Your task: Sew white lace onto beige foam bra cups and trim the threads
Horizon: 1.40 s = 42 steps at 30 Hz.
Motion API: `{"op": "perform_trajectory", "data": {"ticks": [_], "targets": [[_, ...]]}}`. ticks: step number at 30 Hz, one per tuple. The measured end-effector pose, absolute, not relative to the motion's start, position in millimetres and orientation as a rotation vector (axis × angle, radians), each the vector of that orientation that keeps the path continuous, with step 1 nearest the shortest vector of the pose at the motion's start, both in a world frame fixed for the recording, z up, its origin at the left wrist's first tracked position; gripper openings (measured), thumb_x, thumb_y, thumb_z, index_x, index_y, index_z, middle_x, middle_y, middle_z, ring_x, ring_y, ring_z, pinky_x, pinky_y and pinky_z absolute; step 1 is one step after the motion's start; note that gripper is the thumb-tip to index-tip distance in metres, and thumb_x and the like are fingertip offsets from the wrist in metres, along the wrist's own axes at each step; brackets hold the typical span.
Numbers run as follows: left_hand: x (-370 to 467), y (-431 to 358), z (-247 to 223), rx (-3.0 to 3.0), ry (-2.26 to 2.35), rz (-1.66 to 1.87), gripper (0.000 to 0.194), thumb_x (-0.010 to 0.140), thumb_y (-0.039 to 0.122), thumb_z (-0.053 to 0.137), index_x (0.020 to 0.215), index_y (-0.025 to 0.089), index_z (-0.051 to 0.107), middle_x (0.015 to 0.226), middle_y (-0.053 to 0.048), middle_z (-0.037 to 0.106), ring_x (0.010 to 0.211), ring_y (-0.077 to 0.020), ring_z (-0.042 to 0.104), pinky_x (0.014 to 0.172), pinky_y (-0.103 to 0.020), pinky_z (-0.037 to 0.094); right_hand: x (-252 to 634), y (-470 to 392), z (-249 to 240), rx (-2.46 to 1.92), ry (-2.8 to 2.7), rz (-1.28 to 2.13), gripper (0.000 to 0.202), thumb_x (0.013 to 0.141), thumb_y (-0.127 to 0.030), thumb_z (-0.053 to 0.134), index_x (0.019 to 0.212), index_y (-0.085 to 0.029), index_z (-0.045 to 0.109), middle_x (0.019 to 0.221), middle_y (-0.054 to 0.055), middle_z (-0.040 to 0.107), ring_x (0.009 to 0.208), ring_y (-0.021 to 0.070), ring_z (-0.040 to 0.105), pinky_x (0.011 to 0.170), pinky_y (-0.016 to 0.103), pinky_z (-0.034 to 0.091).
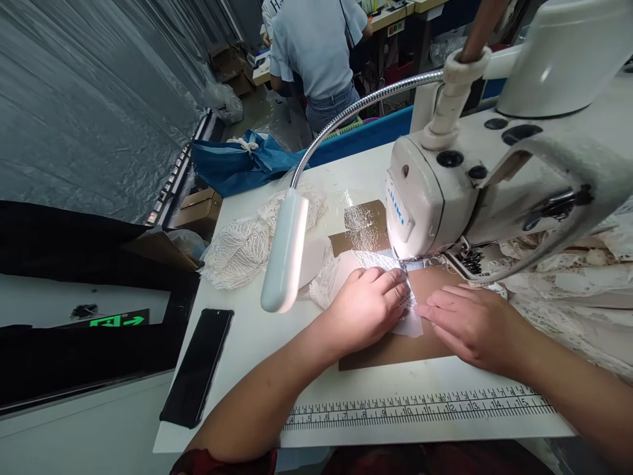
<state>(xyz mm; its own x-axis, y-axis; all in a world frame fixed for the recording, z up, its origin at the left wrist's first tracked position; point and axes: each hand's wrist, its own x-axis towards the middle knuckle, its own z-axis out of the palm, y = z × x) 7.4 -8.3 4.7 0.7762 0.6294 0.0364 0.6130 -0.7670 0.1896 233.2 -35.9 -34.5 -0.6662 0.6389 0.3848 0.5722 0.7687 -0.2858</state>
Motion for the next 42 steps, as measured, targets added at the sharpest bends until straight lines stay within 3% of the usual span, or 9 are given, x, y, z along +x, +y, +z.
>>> {"op": "perform_trajectory", "data": {"ticks": [8,15,22,28,34,38,42], "targets": [[11.6,-16.1,2.6,2.887,1.058,0.07,0.039,0.102,0.031,0.033,0.122,0.015,0.063,0.138,-0.007,0.059,0.094,-0.0237,0.055,0.075,-0.038,0.045,232.4,-37.4,-30.9,-0.936,-2.482,0.177,0.026,0.088,-0.01,0.045,0.084,-0.019,0.069,0.068,0.002,0.054,0.066,0.0183,0.041,0.062,0.033,0.027],[8.1,-6.5,-0.3,2.826,1.047,0.134,0.043,0.099,0.036,0.042,0.131,0.012,0.057,0.141,-0.011,0.055,0.099,-0.0256,0.054,0.081,-0.04,0.045,230.2,-37.1,-33.4,-0.996,-2.479,0.083,0.026,0.09,-0.012,0.044,0.085,-0.018,0.069,0.07,0.002,0.055,0.065,0.018,0.042,0.063,0.033,0.029],[3.4,0.3,-7.1,2.918,1.056,0.179,0.038,0.098,0.025,0.04,0.128,0.012,0.06,0.139,-0.01,0.058,0.099,-0.0258,0.054,0.084,-0.041,0.045,224.2,-33.0,-39.3,-1.14,-2.465,-0.153,0.031,0.09,-0.012,0.043,0.105,-0.018,0.07,0.074,0.003,0.061,0.071,0.0192,0.054,0.059,0.033,0.028],[0.2,6.3,-11.3,2.955,1.135,0.186,0.037,0.094,0.018,0.044,0.127,0.011,0.059,0.132,-0.014,0.061,0.105,-0.0273,0.055,0.085,-0.041,0.045,215.1,-28.3,-35.8,-1.264,-2.455,-0.361,0.037,0.087,-0.01,0.048,0.116,-0.019,0.069,0.076,0.002,0.068,0.063,0.0161,0.06,0.052,0.032,0.028],[-1.9,14.3,-18.1,2.923,1.202,0.27,0.036,0.093,0.016,0.043,0.124,0.012,0.061,0.124,-0.016,0.064,0.108,-0.029,0.056,0.086,-0.042,0.046,211.9,-23.9,-25.0,-1.281,-2.441,-0.465,0.034,0.086,-0.011,0.051,0.112,-0.017,0.072,0.08,0.004,0.072,0.064,0.0166,0.061,0.052,0.031,0.032],[-3.9,14.7,-15.7,2.841,1.212,0.324,0.038,0.097,0.033,0.043,0.122,0.012,0.062,0.126,-0.017,0.062,0.114,-0.0319,0.055,0.092,-0.046,0.045,213.7,-25.2,-25.4,-1.275,-2.443,-0.422,0.036,0.083,-0.01,0.05,0.11,-0.017,0.072,0.079,0.004,0.072,0.059,0.0163,0.059,0.05,0.03,0.032],[-6.1,12.6,-11.7,2.725,1.219,0.361,0.058,0.089,0.057,0.054,0.125,0.012,0.06,0.132,-0.02,0.058,0.117,-0.0348,0.055,0.097,-0.049,0.045,216.1,-26.8,-31.5,-1.299,-2.452,-0.307,0.041,0.081,-0.01,0.049,0.114,-0.02,0.071,0.08,0.003,0.071,0.054,0.015,0.056,0.048,0.03,0.03]]}}
